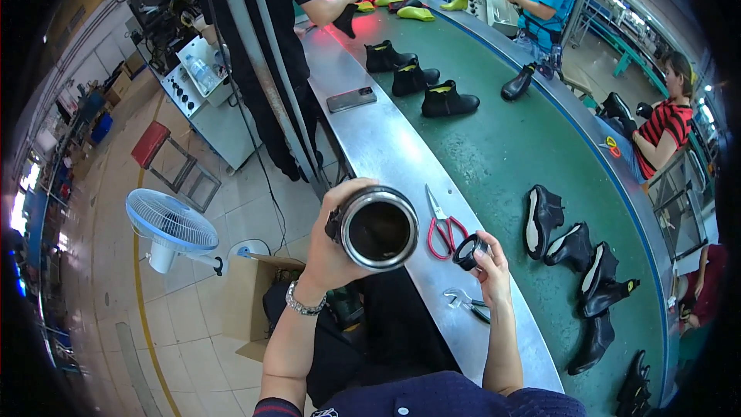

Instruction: Trim and inspect the upper part of a shoe during assembly.

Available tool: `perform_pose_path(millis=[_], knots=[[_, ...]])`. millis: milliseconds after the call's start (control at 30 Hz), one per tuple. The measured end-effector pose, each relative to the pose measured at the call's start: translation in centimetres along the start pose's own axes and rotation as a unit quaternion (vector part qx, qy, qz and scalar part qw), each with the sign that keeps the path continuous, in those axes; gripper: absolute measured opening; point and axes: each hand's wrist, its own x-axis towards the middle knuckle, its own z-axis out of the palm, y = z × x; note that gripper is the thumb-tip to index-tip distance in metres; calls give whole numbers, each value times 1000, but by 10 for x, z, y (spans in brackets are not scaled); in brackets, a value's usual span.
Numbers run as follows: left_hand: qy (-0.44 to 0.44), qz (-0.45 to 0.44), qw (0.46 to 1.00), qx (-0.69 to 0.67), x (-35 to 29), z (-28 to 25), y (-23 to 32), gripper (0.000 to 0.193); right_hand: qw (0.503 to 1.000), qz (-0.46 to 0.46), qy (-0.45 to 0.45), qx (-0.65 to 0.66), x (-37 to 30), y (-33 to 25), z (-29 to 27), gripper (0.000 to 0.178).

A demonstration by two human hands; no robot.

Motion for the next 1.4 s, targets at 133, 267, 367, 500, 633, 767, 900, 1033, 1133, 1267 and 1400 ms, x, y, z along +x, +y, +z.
perform_pose_path(millis=[133, 267, 367, 500, 633, 767, 900, 1033, 1133, 1267, 1400], knots=[[-53, 35, 998, -10, 2, 6, -5, 87, 1000, 24, 16, -6, -7, -4, 6, 45], [-46, 4, 999, -28, -1, 4, 5, 86, 999, 32, 18, -16, -8, -2, 2, 44], [-43, 36, 998, -32, 11, 9, 10, 85, 999, 40, 9, -17, -7, 2, -2, 45], [-57, 43, 996, -50, 22, 2, 18, 83, 999, 36, -6, -30, -3, 1, 6, 46], [-46, 128, 990, -44, 36, -11, 24, 79, 999, 23, -24, -21, 3, 11, 3, 46], [-7, 135, 991, 14, 40, -23, 54, 74, 996, 63, -43, -44, -3, 6, 15, 46], [-14, 240, 961, 134, 54, -40, 79, 55, 995, 59, -39, -64, -4, 6, 16, 46], [87, 288, 941, 155, 58, -29, 99, 39, 993, 50, -35, -102, -4, -2, 19, 51], [119, 267, 914, 281, 61, -33, 124, 32, 992, 32, -41, -118, -2, 1, 22, 52], [107, 255, 912, 304, 59, -40, 142, 32, 991, 24, -54, -121, -2, 2, 28, 52], [121, 274, 895, 330, 64, -45, 150, 33, 992, 17, -60, -113, -4, -2, 36, 52]])
